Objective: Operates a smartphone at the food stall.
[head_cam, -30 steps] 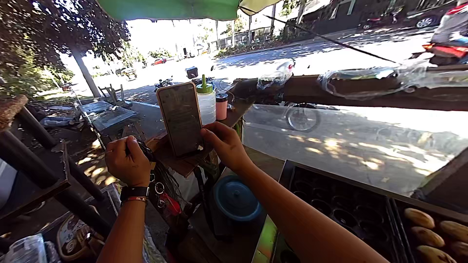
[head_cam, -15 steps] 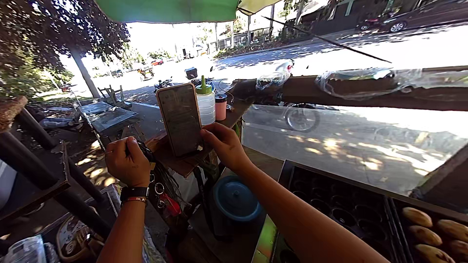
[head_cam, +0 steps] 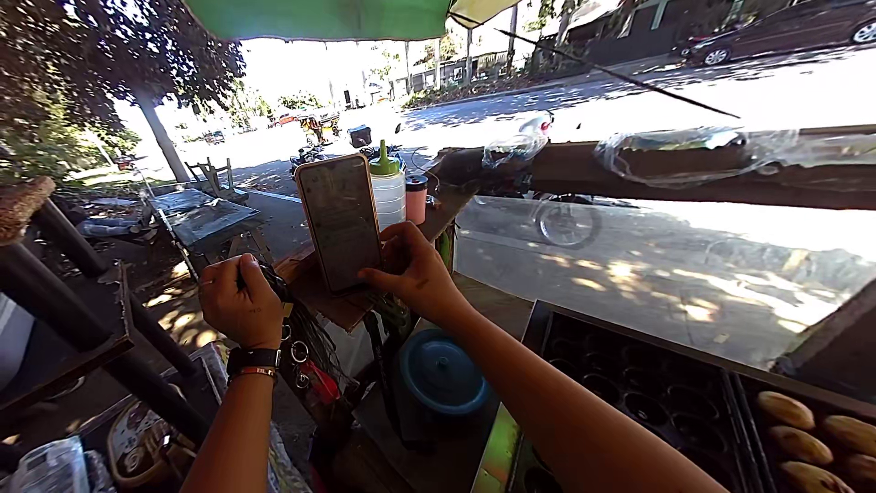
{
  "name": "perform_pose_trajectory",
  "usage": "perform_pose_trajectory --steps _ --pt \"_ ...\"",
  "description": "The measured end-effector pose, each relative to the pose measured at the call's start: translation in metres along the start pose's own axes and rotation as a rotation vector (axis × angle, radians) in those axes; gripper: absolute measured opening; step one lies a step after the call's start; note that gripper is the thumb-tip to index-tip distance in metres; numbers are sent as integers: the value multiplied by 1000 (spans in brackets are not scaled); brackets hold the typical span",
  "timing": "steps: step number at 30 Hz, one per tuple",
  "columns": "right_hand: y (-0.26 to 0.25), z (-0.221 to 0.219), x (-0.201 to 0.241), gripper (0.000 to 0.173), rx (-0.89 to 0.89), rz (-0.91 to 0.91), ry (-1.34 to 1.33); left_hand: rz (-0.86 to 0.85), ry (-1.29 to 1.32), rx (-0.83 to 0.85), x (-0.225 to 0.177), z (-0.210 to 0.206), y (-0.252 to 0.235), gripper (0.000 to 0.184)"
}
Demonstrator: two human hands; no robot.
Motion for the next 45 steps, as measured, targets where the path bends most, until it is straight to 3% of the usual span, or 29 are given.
perform_pose_trajectory --steps 3,9,13,20,24,29,37,42,45 --pt "0 -2 2 58 -15 -20 25 13 -1 4 0 0 1 34" --pt "-3 5 0 39 -69 -17 -87 8 1 6 0 0 0 34" --pt "-3 3 1 39 -101 -16 -62 -6 2 12 0 0 0 34" --pt "-1 -15 21 108 -138 66 182 0 4 10 1 0 0 33" --pt "-5 -23 31 125 -149 119 357 -4 4 7 1 0 0 32" --pt "-6 -24 31 121 -166 130 359 4 -5 19 0 0 0 33" --pt "-2 -1 22 100 -188 60 204 -6 13 -6 2 -2 0 33" --pt "-3 -1 18 99 -196 70 220 2 18 17 1 0 0 32" --pt "-3 -9 21 108 -184 86 241 -4 20 5 2 0 0 32"
Point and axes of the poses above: each hand's wrist, its own y-axis away from the middle knuckle, its own z-axis out of the back of the hand, x = y × z, the point moved 5 cm from there along -y, towards the middle knuckle, and after that the axes turned 15 degrees about -y, right-handed, at the moved point
